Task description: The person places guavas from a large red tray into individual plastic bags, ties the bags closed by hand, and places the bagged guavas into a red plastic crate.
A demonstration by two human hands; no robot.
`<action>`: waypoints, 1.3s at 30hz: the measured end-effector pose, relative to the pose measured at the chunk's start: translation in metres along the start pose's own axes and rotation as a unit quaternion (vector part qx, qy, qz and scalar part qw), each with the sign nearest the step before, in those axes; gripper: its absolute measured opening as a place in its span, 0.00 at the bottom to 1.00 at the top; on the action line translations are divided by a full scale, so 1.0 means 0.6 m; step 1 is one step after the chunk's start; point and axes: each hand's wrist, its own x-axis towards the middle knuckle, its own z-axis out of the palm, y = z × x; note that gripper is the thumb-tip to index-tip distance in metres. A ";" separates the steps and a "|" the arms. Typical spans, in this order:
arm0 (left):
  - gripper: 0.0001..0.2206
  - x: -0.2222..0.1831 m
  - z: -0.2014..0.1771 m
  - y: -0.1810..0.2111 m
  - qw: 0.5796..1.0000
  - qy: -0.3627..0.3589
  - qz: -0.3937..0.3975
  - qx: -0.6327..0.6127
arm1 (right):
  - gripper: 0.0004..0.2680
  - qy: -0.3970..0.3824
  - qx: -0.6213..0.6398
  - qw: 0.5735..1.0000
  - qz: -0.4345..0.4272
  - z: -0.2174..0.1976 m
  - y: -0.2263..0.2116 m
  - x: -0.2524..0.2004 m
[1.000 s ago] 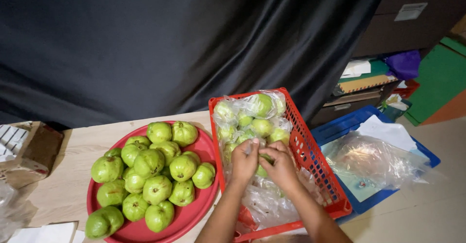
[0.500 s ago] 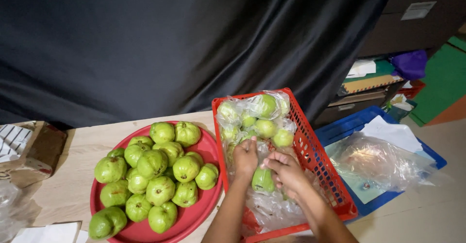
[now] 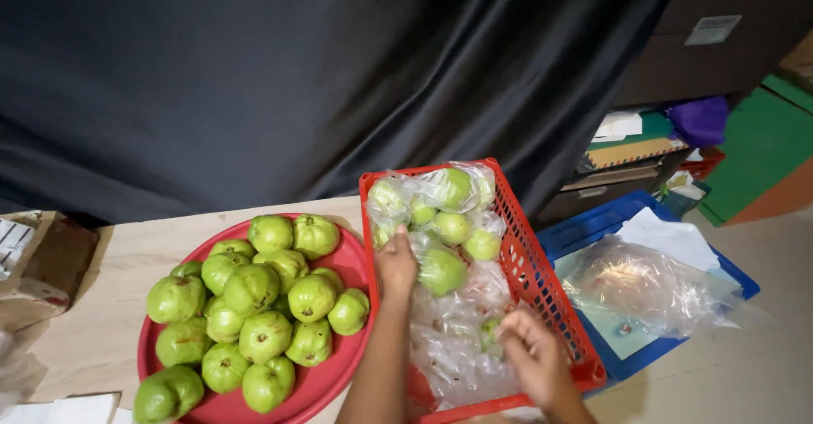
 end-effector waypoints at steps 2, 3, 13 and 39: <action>0.22 -0.050 -0.015 0.052 0.998 -0.026 -0.054 0.013 | 0.06 0.011 -0.022 1.000 -0.011 -0.002 -0.028 0.016; 0.33 -0.075 -0.023 0.079 0.992 -0.053 -0.108 0.027 | 0.06 0.023 -0.043 0.999 -0.022 -0.003 -0.042 0.025; 0.27 -0.056 0.004 0.025 0.970 -0.190 -0.048 -0.142 | 0.17 -0.064 -0.058 0.991 0.098 0.093 -0.099 0.096; 0.39 -0.120 0.014 -0.012 0.861 -0.476 -0.001 -0.180 | 0.18 0.065 0.386 0.893 0.223 0.033 0.043 0.209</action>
